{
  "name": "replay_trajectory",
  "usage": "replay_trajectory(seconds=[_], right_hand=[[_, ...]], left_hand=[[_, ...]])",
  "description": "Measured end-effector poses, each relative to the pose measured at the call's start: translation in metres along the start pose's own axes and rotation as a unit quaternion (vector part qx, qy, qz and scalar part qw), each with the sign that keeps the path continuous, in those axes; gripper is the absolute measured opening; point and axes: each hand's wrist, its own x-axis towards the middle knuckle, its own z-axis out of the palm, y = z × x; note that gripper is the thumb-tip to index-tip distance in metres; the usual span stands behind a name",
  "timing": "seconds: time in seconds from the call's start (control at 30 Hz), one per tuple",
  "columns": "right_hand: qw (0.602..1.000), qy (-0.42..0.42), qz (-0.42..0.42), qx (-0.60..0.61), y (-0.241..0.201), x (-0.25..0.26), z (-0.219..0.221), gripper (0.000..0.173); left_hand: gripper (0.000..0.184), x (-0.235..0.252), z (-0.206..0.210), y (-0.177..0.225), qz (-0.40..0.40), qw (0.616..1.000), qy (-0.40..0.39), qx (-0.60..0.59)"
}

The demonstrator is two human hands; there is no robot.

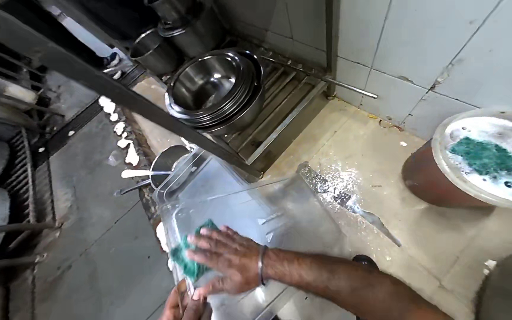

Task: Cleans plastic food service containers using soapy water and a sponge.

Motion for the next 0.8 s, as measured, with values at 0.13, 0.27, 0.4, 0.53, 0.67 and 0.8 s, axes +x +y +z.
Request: replay_trajectory(seconds=[0.13,0.27,0.4,0.53,0.67,0.8], right_hand=[[0.993,-0.003,-0.121,-0.002,-0.006,-0.083,0.031,0.054],[0.995,-0.02,-0.082,-0.044,0.038,-0.181,0.046,0.047],[0.983,0.018,0.173,-0.06,0.096,-0.227,0.036,0.068],[0.945,0.09,0.31,-0.053,0.109,-0.175,0.029,0.082],[0.996,0.064,0.037,-0.044,0.031,-0.103,0.051,0.072],[0.994,0.043,-0.096,0.007,0.007,-0.08,0.05,0.059]], left_hand=[[0.049,-0.002,-0.008,-0.011,0.008,0.996,0.018,-0.091],[0.035,0.01,-0.008,-0.019,0.009,0.992,0.062,-0.114],[0.033,0.013,-0.005,-0.015,-0.019,0.991,0.086,-0.097],[0.032,0.013,-0.003,-0.014,-0.02,0.992,0.083,-0.088],[0.031,0.016,-0.004,-0.015,-0.013,0.993,0.098,-0.065],[0.03,0.016,-0.002,-0.013,-0.001,0.993,0.106,-0.042]])
